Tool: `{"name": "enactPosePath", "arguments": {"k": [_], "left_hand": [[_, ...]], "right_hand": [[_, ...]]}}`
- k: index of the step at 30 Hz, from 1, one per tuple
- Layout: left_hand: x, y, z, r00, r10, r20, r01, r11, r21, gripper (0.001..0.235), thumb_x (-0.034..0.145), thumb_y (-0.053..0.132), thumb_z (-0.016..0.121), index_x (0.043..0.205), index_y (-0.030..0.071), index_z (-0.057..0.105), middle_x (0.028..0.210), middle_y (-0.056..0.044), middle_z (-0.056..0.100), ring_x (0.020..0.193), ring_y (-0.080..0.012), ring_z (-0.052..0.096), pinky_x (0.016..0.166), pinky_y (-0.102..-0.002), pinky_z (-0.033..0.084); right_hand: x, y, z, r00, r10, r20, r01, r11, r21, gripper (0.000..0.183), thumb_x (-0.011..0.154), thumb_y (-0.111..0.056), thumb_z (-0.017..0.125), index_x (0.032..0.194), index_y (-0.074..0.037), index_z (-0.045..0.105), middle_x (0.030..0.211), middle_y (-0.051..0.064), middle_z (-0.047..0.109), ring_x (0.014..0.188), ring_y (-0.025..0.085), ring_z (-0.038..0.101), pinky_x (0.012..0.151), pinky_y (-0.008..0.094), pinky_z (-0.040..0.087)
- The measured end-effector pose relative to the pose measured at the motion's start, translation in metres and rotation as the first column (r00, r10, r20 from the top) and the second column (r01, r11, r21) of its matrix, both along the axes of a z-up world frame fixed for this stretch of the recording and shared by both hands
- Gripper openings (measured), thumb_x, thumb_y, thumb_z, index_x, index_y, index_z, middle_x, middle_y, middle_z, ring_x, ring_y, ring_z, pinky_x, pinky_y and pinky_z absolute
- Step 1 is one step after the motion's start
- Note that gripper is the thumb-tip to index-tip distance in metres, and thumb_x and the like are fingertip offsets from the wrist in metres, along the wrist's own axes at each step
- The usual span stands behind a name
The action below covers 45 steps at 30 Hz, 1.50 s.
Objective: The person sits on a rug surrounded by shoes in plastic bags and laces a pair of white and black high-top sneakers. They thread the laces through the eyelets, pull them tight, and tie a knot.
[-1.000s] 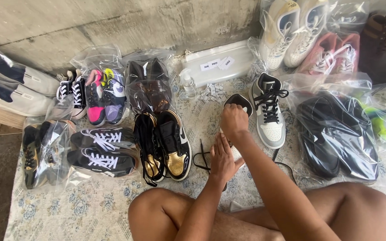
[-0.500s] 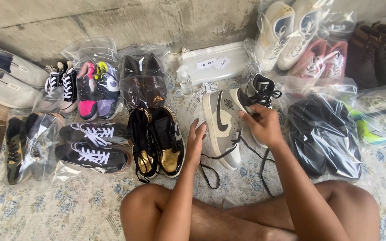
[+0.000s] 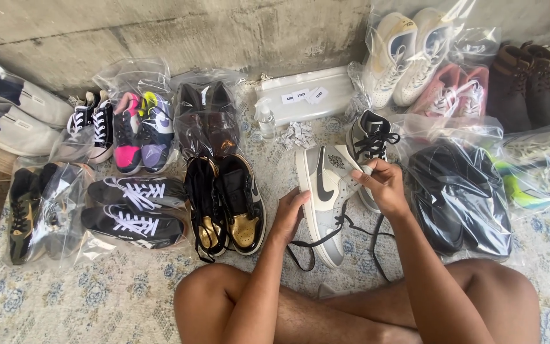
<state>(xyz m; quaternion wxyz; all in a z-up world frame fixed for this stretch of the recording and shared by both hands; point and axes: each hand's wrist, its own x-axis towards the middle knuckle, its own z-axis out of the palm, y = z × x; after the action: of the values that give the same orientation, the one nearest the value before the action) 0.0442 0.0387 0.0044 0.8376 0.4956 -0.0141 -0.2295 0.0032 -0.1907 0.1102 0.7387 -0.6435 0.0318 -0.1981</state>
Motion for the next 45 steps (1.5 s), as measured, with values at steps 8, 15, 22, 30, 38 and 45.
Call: {"name": "enactPosePath", "arguments": {"k": [8, 15, 22, 30, 38, 45], "left_hand": [[0.007, 0.002, -0.019, 0.998, 0.04, 0.04, -0.04, 0.999, -0.001, 0.05, 0.094, 0.028, 0.073, 0.136, 0.002, 0.063, 0.118, -0.015, 0.069, 0.104, -0.0217, 0.065, 0.091, -0.047, 0.056], [-0.003, 0.004, 0.027, 0.988, 0.085, 0.127, -0.091, 0.995, 0.037, 0.058, 0.094, 0.028, 0.074, 0.143, 0.002, 0.058, 0.125, -0.017, 0.068, 0.112, -0.0218, 0.061, 0.096, -0.048, 0.053], [0.009, -0.001, -0.002, 0.984, 0.16, 0.082, -0.162, 0.987, 0.02, 0.046, 0.093, 0.029, 0.074, 0.131, 0.003, 0.067, 0.105, -0.011, 0.072, 0.094, -0.0183, 0.068, 0.086, -0.041, 0.058], [-0.001, 0.009, 0.063, 0.946, 0.322, 0.031, -0.321, 0.946, -0.047, 0.024, 0.098, 0.03, 0.067, 0.096, 0.006, 0.07, 0.084, -0.008, 0.069, 0.075, -0.0154, 0.064, 0.072, -0.035, 0.057], [0.0, 0.022, 0.081, 0.977, 0.195, 0.087, -0.193, 0.981, -0.034, 0.045, 0.093, 0.037, 0.052, 0.11, -0.003, 0.064, 0.109, -0.018, 0.066, 0.1, -0.0247, 0.058, 0.094, -0.04, 0.042], [-0.001, 0.005, 0.04, 0.98, 0.163, 0.11, -0.15, 0.982, -0.116, 0.048, 0.091, 0.012, 0.067, 0.138, 0.008, 0.059, 0.127, -0.012, 0.067, 0.113, -0.023, 0.062, 0.096, -0.043, 0.052]], "right_hand": [[0.002, 0.004, 0.014, 0.995, -0.078, -0.069, 0.065, 0.983, -0.172, 0.023, 0.084, -0.011, 0.087, 0.091, 0.002, 0.069, 0.087, 0.013, 0.067, 0.07, 0.014, 0.065, 0.067, 0.022, 0.052], [0.005, 0.042, 0.069, 0.921, -0.088, 0.379, 0.388, 0.284, -0.877, 0.047, 0.107, -0.041, 0.056, 0.14, -0.008, 0.061, 0.155, 0.022, 0.045, 0.147, 0.039, 0.036, 0.114, 0.05, 0.034], [0.007, 0.092, 0.044, 0.999, 0.037, -0.039, -0.022, -0.374, -0.927, 0.088, 0.103, -0.066, -0.001, 0.16, -0.006, 0.029, 0.168, 0.02, 0.026, 0.156, 0.034, 0.02, 0.128, 0.05, 0.008], [-0.048, 0.1, 0.01, 0.877, 0.48, 0.007, -0.042, 0.091, -0.995, 0.081, 0.104, -0.057, 0.024, 0.161, -0.001, 0.021, 0.169, 0.026, 0.013, 0.156, 0.042, 0.008, 0.125, 0.053, 0.007], [-0.091, 0.097, 0.032, 0.705, 0.699, 0.122, -0.089, 0.258, -0.962, 0.054, 0.111, -0.037, 0.029, 0.151, -0.004, 0.039, 0.154, 0.018, 0.049, 0.153, 0.029, 0.034, 0.129, 0.056, 0.018], [-0.009, 0.09, 0.069, 0.892, 0.381, 0.245, 0.273, -0.022, -0.962, 0.069, 0.107, -0.052, 0.028, 0.158, -0.007, 0.037, 0.164, 0.019, 0.036, 0.153, 0.036, 0.029, 0.126, 0.051, 0.018]]}}
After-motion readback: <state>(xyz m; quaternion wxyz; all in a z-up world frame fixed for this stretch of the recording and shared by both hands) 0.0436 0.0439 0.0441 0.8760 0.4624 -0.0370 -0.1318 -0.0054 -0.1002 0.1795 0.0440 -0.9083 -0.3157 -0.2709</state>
